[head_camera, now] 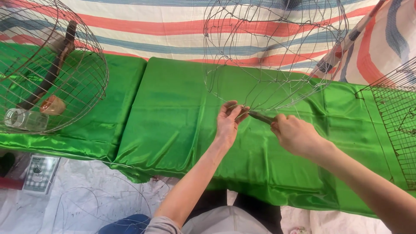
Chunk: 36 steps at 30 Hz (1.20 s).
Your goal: Attaching and securing thin wires to a larger wire frame using pliers.
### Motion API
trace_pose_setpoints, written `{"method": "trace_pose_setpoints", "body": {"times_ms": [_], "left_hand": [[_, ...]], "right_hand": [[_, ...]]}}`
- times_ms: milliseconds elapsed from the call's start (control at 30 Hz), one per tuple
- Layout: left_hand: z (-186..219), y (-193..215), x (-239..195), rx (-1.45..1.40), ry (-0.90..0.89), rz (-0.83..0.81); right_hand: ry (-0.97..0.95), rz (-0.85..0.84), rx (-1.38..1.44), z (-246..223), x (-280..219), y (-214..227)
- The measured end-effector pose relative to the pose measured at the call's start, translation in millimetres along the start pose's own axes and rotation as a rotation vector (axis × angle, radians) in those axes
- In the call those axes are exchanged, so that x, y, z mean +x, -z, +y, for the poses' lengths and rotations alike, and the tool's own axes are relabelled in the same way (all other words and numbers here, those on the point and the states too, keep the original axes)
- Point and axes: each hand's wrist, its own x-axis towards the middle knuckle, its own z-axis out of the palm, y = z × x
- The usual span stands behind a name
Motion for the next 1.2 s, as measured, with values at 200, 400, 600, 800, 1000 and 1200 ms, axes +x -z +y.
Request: {"method": "trace_pose_setpoints", "body": {"times_ms": [200, 400, 600, 800, 1000, 1200], "left_hand": [[-14.9, 12.4, 12.7, -0.152, 0.136, -0.022], [-6.6, 11.8, 13.0, -0.165, 0.235, -0.077], [-12.8, 18.4, 19.9, -0.168, 0.234, -0.097], [-12.0, 14.1, 22.6, -0.178, 0.273, -0.04], [-9.7, 15.0, 27.0, -0.178, 0.287, 0.004], [-19.4, 26.8, 45.5, -0.231, 0.461, 0.025]], "right_hand": [[0.045, 0.292, -0.26, -3.2, 14.8, -25.9], [-0.062, -0.016, 0.083, -30.7, 0.8, 9.8], [-0.06, -0.083, 0.48, -53.0, -13.2, 20.5], [-0.304, -0.199, 1.266, -52.0, 2.8, -15.4], [-0.263, -0.234, 1.041, -66.8, -8.7, 32.0], [-0.291, -0.225, 1.134, -49.7, 18.6, -13.5]]}}
